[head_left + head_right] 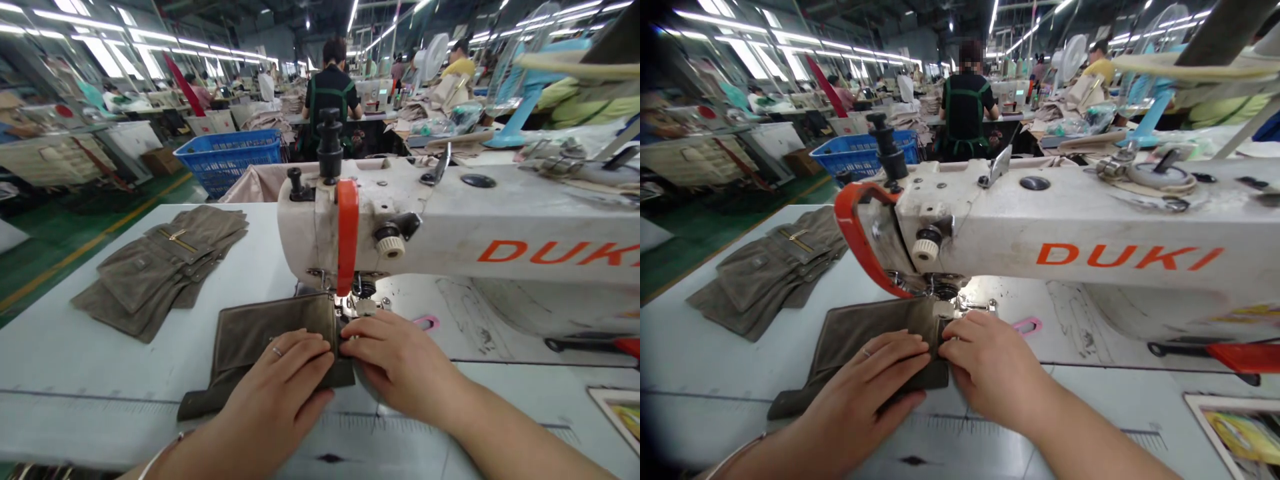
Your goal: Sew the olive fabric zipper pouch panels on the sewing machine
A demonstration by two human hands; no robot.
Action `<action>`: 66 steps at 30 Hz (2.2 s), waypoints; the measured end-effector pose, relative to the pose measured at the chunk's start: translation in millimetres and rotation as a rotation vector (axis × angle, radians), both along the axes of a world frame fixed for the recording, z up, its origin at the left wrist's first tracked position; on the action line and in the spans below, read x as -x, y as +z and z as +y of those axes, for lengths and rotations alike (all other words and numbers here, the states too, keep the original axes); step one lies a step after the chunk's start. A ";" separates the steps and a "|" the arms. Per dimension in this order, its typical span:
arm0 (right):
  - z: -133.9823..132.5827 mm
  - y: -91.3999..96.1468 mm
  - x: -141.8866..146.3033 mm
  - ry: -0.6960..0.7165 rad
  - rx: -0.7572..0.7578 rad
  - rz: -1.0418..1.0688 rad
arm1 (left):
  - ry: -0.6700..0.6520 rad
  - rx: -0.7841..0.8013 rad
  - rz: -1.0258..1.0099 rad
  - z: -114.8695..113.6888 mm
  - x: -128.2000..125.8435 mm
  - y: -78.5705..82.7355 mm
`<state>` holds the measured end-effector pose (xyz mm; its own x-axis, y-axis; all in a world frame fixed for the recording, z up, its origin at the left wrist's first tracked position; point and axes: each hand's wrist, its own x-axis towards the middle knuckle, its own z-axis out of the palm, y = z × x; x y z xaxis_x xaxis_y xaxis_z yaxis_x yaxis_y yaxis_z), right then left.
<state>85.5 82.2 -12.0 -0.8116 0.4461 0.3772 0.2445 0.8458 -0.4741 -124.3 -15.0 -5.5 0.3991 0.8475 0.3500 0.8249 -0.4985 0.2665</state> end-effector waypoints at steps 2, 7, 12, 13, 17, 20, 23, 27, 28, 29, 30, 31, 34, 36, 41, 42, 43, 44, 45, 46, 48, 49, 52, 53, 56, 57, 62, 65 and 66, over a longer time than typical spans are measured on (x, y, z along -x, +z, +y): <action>0.5 2.1 -1.2 0.002 -0.013 -0.033 | 0.000 -0.017 -0.013 -0.6 -0.2 -0.9; -1.6 2.6 0.2 -0.002 -0.031 -0.054 | -0.026 0.019 0.004 -1.0 -0.3 -0.7; -3.6 -4.5 2.7 0.003 -0.032 -0.006 | -0.064 0.054 0.019 3.5 1.9 4.3; -3.8 -6.2 2.9 0.005 -0.027 -0.008 | -0.073 0.061 0.020 5.3 2.9 5.3; -4.0 -9.5 3.9 -0.022 -0.018 -0.022 | -0.094 0.079 0.020 14.6 8.2 6.0; -4.5 -8.5 5.3 -0.042 -0.021 -0.030 | -0.109 0.094 0.021 23.9 12.5 4.2; -5.2 -8.1 6.6 -0.090 -0.020 -0.065 | -0.130 0.115 0.021 34.7 16.9 3.0; -3.9 -11.9 7.8 -0.164 -0.033 -0.126 | -0.150 0.109 0.032 49.4 23.3 1.6; -3.2 -13.3 8.2 -0.172 -0.032 -0.137 | -0.155 0.105 0.033 52.9 24.6 0.8; -2.4 -14.5 8.8 -0.178 -0.030 -0.144 | -0.160 0.096 0.032 56.2 25.8 -0.1; -1.7 -15.6 9.4 -0.183 -0.027 -0.147 | -0.165 0.086 0.028 59.3 26.6 -1.2; -1.1 -16.3 10.0 -0.188 -0.028 -0.146 | -0.167 0.075 0.025 62.0 27.2 -2.3; -0.2 -15.0 10.6 -0.188 -0.036 -0.103 | -0.159 0.050 0.032 67.2 28.1 -4.4; 0.2 -10.8 9.5 -0.192 -0.031 -0.023 | -0.136 0.025 0.058 68.1 29.4 -4.2; 5.7 0.0 6.0 -0.342 -0.073 0.063 | -0.104 -0.079 0.145 68.0 39.4 -2.0; 7.3 0.3 5.9 -0.356 -0.081 0.039 | -0.112 -0.084 0.143 68.3 42.0 -2.2; 8.9 -0.1 6.1 -0.364 -0.090 0.017 | -0.121 -0.089 0.127 68.7 44.2 -2.8; 10.4 -1.2 6.4 -0.368 -0.101 0.000 | -0.128 -0.092 0.100 69.1 45.8 -3.7; 11.5 -2.6 6.8 -0.373 -0.116 -0.020 | -0.129 -0.094 0.064 69.2 46.6 -4.8; 12.4 -4.2 7.1 -0.384 -0.135 -0.047 | -0.124 -0.095 0.023 69.2 46.4 -5.8; 12.9 -6.8 7.4 -0.412 -0.177 -0.111 | -0.107 -0.084 -0.044 68.2 43.0 -7.5; 12.5 -7.5 7.5 -0.422 -0.190 -0.131 | -0.099 -0.073 -0.066 67.2 40.1 -7.9; 9.4 -8.4 8.9 -0.375 -0.146 -0.067 | -0.094 -0.047 -0.108 63.7 29.4 -7.8; 7.9 -8.8 9.9 -0.326 -0.115 -0.018 | -0.094 -0.046 -0.115 62.6 26.0 -7.8; 4.0 -11.4 13.9 -0.178 -0.046 0.088 | -0.079 -0.076 -0.127 60.5 19.0 -8.8; 2.9 -12.6 15.3 -0.159 -0.038 0.104 | -0.074 -0.091 -0.126 60.1 17.6 -9.5; 0.1 -14.9 19.3 -0.186 -0.030 0.121 | -0.064 -0.139 -0.108 59.1 15.0 -13.9; 0.5 -16.1 20.7 -0.206 -0.048 0.121 | -0.054 -0.136 -0.092 60.2 14.8 -15.3; 1.1 -17.0 21.1 -0.215 -0.058 0.123 | -0.052 -0.133 -0.085 61.2 14.8 -15.4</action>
<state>64.4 83.3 -29.0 -0.6470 0.5782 0.4970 0.3653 0.8072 -0.4636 -139.1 46.2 -21.0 0.4048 0.7706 0.4922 0.7744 -0.5751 0.2635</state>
